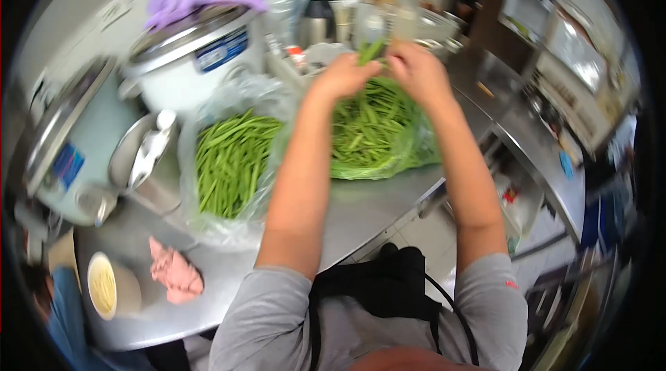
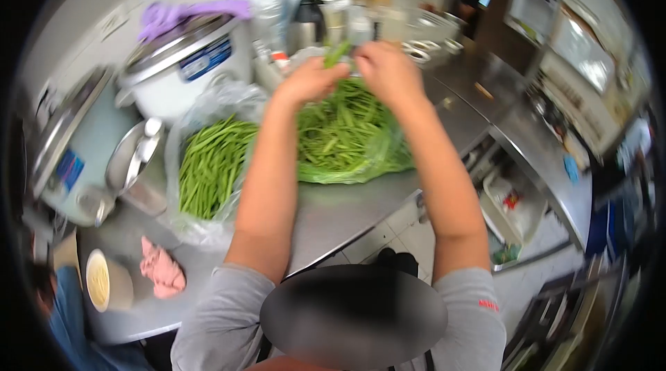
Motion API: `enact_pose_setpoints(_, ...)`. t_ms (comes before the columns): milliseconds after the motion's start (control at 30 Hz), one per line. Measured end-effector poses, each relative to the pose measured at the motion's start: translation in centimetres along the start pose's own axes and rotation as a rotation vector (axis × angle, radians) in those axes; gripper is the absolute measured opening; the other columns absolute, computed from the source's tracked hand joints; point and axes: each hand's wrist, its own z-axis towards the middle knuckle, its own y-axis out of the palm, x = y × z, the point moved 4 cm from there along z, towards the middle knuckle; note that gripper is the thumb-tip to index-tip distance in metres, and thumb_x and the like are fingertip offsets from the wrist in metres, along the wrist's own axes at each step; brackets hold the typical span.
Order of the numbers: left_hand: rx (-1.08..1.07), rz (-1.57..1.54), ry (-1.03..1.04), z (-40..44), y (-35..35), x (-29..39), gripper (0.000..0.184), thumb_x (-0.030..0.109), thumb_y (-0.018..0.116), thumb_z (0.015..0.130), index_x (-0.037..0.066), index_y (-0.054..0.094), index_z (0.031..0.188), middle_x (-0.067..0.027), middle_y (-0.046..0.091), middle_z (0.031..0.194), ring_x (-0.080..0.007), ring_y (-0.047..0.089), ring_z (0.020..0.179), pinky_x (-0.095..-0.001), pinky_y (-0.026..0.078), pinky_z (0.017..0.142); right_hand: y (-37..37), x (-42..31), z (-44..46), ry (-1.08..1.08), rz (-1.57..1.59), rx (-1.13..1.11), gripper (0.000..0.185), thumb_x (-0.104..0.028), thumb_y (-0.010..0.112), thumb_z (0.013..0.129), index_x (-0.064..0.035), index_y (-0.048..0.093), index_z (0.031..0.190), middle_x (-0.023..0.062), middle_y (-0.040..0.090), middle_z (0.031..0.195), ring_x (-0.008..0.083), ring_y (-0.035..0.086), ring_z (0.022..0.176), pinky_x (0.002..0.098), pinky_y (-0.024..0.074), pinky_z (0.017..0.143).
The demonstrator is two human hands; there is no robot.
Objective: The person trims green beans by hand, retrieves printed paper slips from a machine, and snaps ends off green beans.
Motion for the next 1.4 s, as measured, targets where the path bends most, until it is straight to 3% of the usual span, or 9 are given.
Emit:
enact_pose_setpoints(167,0.062,0.012,0.245,0.3,0.3,0.6,0.027,0.033,0.051,0.072,0.010,0.061,0.081,-0.0105,0.060,0.075,-0.0215,0.055,0.068,-0.0338,0.043,0.064,-0.1,-0.4,-0.3,0.087,-0.064,-0.083,0.019,-0.012,0.049,0.075,-0.0060,0.053,0.092,0.0139,0.054,0.089,0.0294,0.053,0.081,0.0324,0.0416,0.069)
enact_pose_setpoints(233,0.067,-0.200,0.129,1.6,1.4,-0.2,0.029,0.034,0.052,0.068,0.007,0.062,0.075,-0.0117,0.060,0.072,-0.0220,0.057,0.065,-0.0329,0.044,0.061,0.6,2.4,-0.3,0.071,0.231,0.020,0.018,-0.014,0.045,0.081,0.0009,0.052,0.086,0.0096,0.053,0.077,0.0182,0.050,0.066,0.0285,0.0405,0.061)
enact_pose_setpoints(267,0.138,0.073,0.209,1.9,1.3,0.2,0.030,0.032,0.053,0.067,0.005,0.061,0.075,-0.0148,0.059,0.070,-0.0233,0.057,0.067,-0.0323,0.044,0.060,1.4,3.6,-0.7,0.367,0.565,-0.027,0.015,-0.014,0.043,0.082,-0.0010,0.049,0.083,0.0039,0.047,0.069,0.0111,0.042,0.058,0.0255,0.0371,0.054)
enact_pose_setpoints(400,0.239,0.115,0.123,0.0,-0.4,0.9,0.030,0.032,0.054,0.065,0.005,0.062,0.076,-0.0185,0.058,0.071,-0.0262,0.057,0.068,-0.0338,0.045,0.061,1.7,5.0,-0.3,0.505,1.217,0.152,0.012,-0.017,0.042,0.084,-0.0057,0.044,0.089,-0.0013,0.044,0.068,0.0065,0.037,0.056,0.0212,0.0335,0.053)
enact_pose_setpoints(567,0.265,0.168,0.092,-0.2,-2.9,-1.0,0.034,0.034,0.052,0.068,0.004,0.061,0.078,-0.0192,0.058,0.078,-0.0297,0.057,0.070,-0.0371,0.045,0.063,3.5,3.3,-1.1,0.583,0.837,-0.294,0.025,-0.016,0.050,0.078,0.0014,0.054,0.096,0.0073,0.056,0.089,0.0139,0.053,0.082,0.0237,0.0417,0.071)
enact_pose_setpoints(800,0.020,-0.029,-0.059,-1.4,-3.2,-0.9,0.026,0.030,0.053,0.074,0.004,0.059,0.076,-0.0005,0.041,0.046,-0.0101,0.036,0.035,-0.0250,0.027,0.034,0.8,0.0,2.0,0.164,0.279,-0.017,0.025,-0.013,0.049,0.076,-0.0066,0.054,0.099,0.0129,0.057,0.090,0.0226,0.056,0.079,0.0289,0.0428,0.070)
enact_pose_setpoints(1000,-0.055,-0.043,-0.058,-2.0,-2.4,0.3,0.023,0.024,0.050,0.079,0.002,0.057,0.080,0.0019,0.039,0.046,-0.0073,0.034,0.035,-0.0229,0.025,0.034,0.5,-1.8,2.2,-0.131,-0.168,-0.055,0.016,-0.015,0.054,0.071,-0.0099,0.057,0.085,0.0092,0.055,0.078,0.0282,0.053,0.072,0.0350,0.0435,0.063)
enact_pose_setpoints(1267,-0.087,-0.189,0.049,-2.0,-1.3,1.7,0.027,0.030,0.045,0.081,0.006,0.047,0.069,0.0014,0.042,0.050,-0.0077,0.035,0.039,-0.0225,0.029,0.037,0.9,-0.2,1.2,0.076,0.143,0.062,0.012,-0.014,0.047,0.077,-0.0026,0.050,0.081,0.0147,0.053,0.073,0.0310,0.052,0.068,0.0367,0.0415,0.059)
enact_pose_setpoints(1400,-0.110,-0.265,0.099,-2.1,-0.8,2.5,0.031,0.033,0.045,0.081,0.003,0.054,0.083,0.0029,0.037,0.048,-0.0066,0.034,0.037,-0.0206,0.027,0.036,1.8,0.5,1.0,0.483,0.894,0.046,0.015,-0.015,0.041,0.083,-0.0020,0.047,0.079,0.0044,0.048,0.064,0.0119,0.047,0.059,0.0251,0.0391,0.054)
